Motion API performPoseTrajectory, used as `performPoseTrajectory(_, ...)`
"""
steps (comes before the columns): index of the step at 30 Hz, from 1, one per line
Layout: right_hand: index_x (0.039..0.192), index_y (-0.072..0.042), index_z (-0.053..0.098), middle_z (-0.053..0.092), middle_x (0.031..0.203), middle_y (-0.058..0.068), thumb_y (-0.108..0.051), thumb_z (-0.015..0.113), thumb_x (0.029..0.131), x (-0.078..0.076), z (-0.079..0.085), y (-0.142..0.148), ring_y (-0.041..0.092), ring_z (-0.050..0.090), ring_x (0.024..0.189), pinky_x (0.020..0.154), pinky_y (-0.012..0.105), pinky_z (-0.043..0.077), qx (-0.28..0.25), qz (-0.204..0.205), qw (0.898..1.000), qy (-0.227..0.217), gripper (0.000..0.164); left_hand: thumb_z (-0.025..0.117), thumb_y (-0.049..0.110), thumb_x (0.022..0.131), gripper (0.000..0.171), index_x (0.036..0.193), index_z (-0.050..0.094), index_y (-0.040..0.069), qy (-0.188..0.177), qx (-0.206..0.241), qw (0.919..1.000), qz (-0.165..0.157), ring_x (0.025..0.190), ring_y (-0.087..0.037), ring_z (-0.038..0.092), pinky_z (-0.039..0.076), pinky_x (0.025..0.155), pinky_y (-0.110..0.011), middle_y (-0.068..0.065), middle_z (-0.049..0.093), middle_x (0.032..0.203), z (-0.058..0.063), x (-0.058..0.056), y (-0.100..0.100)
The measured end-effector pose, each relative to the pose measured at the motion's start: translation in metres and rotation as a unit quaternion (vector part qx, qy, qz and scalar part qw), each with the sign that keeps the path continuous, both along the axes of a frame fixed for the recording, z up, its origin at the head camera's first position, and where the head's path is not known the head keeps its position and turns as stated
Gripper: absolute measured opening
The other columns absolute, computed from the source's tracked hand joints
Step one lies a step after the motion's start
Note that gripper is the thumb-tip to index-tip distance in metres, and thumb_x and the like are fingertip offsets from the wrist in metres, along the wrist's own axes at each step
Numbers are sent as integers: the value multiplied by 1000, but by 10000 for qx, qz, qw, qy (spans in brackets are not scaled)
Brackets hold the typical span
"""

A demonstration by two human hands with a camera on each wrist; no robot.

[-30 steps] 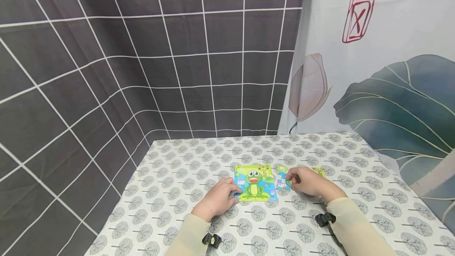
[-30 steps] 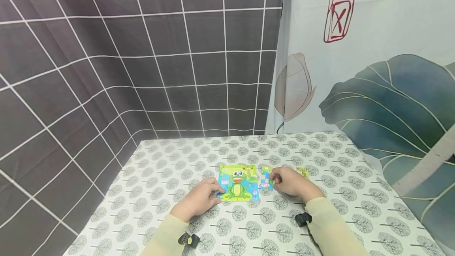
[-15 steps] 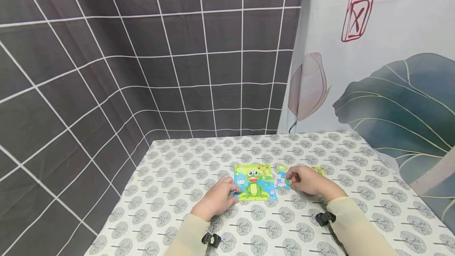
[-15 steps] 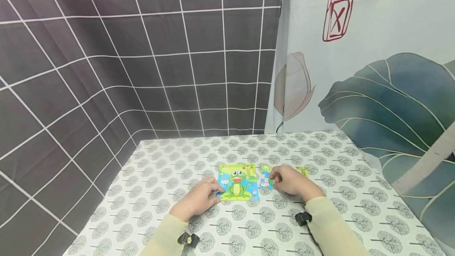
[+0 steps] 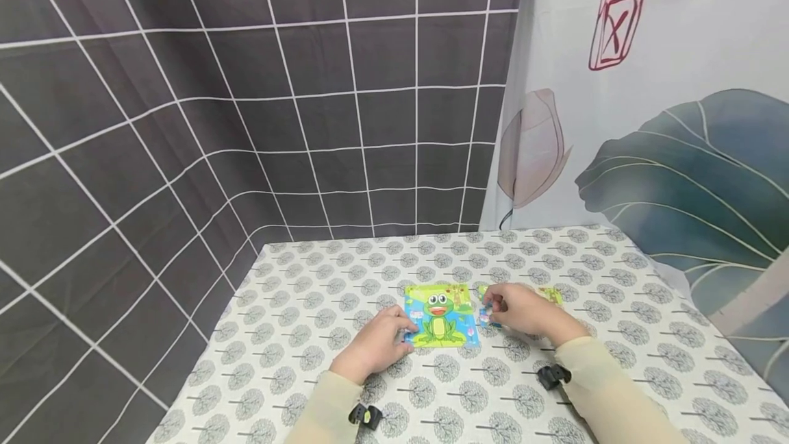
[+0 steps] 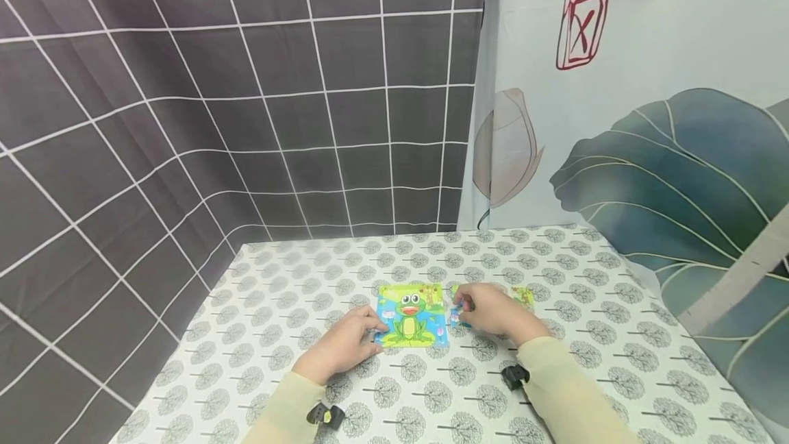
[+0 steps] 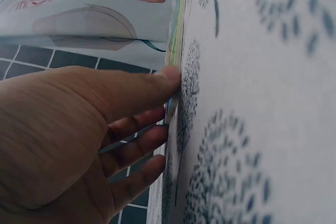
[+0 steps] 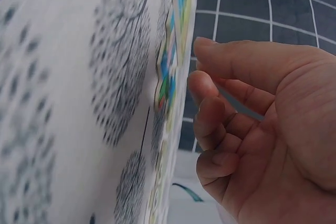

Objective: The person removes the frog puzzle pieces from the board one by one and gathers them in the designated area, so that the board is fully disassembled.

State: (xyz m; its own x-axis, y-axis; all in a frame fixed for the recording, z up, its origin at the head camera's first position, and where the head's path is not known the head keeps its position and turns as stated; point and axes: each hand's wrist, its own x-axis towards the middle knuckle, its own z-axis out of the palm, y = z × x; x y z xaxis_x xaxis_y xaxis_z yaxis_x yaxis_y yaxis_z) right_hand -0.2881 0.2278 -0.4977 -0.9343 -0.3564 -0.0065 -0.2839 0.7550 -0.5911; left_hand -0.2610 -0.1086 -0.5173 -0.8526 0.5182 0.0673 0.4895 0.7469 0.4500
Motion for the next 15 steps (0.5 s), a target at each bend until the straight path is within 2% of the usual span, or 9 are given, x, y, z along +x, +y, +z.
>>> performPoseTrajectory(5,107,-13,72,59,81,-4,-5,79,87,-5,1,-16,13,55,74,69,30,52,39,137,9998,145,22,85,27,87,39,125,76,22,255,8,9995,-173,115,-11,56,52,105,-35,12,60,123,4,4,5)
performPoseTrajectory(8,107,-12,72,59,81,-4,-4,79,88,-6,-1,-26,13,55,74,69,30,52,-52,178,9998,66,22,84,25,89,40,127,75,20,266,41,9990,-347,126,-15,54,47,112,-37,10,61,132,6,7,10)
performPoseTrajectory(12,107,-13,72,59,80,-4,-7,81,89,-7,-5,-37,13,55,72,70,31,51,-45,81,9999,-75,21,81,24,91,41,130,73,19,147,17,9981,-596,130,-14,51,45,115,-35,8,59,138,5,11,16)
performPoseTrajectory(15,108,-13,73,59,80,-4,-8,81,90,-7,-7,-44,13,54,71,68,32,51,-11,37,10000,-64,21,81,23,90,42,131,73,20,255,-97,9968,-754,131,-14,51,45,115,-33,7,59,139,5,13,20)
